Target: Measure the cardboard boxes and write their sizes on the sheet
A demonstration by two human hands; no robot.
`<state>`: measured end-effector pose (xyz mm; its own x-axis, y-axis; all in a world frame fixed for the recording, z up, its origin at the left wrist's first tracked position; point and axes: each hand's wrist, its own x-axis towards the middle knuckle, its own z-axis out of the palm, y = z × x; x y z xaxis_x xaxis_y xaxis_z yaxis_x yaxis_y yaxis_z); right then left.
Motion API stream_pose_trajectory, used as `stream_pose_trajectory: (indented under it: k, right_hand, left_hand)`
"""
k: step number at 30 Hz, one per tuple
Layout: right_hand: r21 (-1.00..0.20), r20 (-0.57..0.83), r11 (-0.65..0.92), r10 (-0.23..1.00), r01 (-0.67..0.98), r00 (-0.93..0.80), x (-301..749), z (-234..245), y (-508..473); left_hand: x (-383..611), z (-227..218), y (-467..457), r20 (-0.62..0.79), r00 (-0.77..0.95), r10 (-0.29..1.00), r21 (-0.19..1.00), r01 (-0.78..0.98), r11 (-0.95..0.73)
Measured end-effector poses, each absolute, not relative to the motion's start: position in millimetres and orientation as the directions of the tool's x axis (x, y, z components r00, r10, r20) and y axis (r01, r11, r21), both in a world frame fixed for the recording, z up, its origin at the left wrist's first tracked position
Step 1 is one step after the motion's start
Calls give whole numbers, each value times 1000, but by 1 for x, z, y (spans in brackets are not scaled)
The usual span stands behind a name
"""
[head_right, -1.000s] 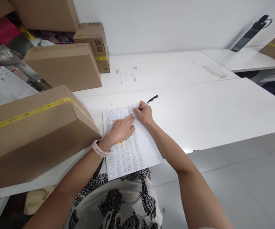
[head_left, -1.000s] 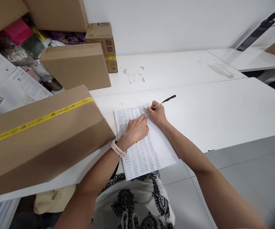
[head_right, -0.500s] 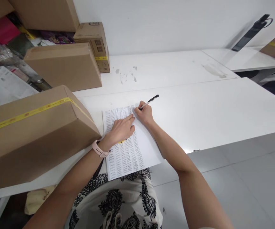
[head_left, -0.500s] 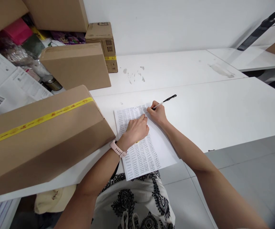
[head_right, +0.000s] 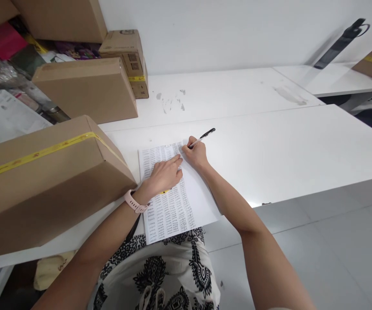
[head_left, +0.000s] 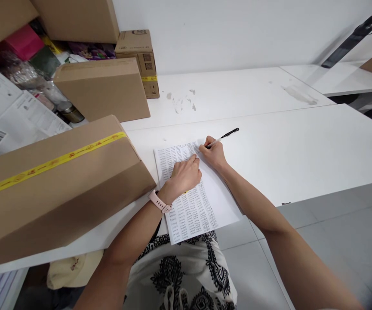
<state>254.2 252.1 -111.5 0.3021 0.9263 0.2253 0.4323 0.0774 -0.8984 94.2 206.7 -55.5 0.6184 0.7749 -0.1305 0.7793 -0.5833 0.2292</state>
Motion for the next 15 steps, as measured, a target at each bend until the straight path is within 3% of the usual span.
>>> stream_pose_trajectory:
  k: [15]
  right_hand:
    - [-904, 232, 77, 915, 421, 330, 255, -113, 253]
  left_hand:
    - [94, -56, 207, -137, 620, 773, 225, 779, -585]
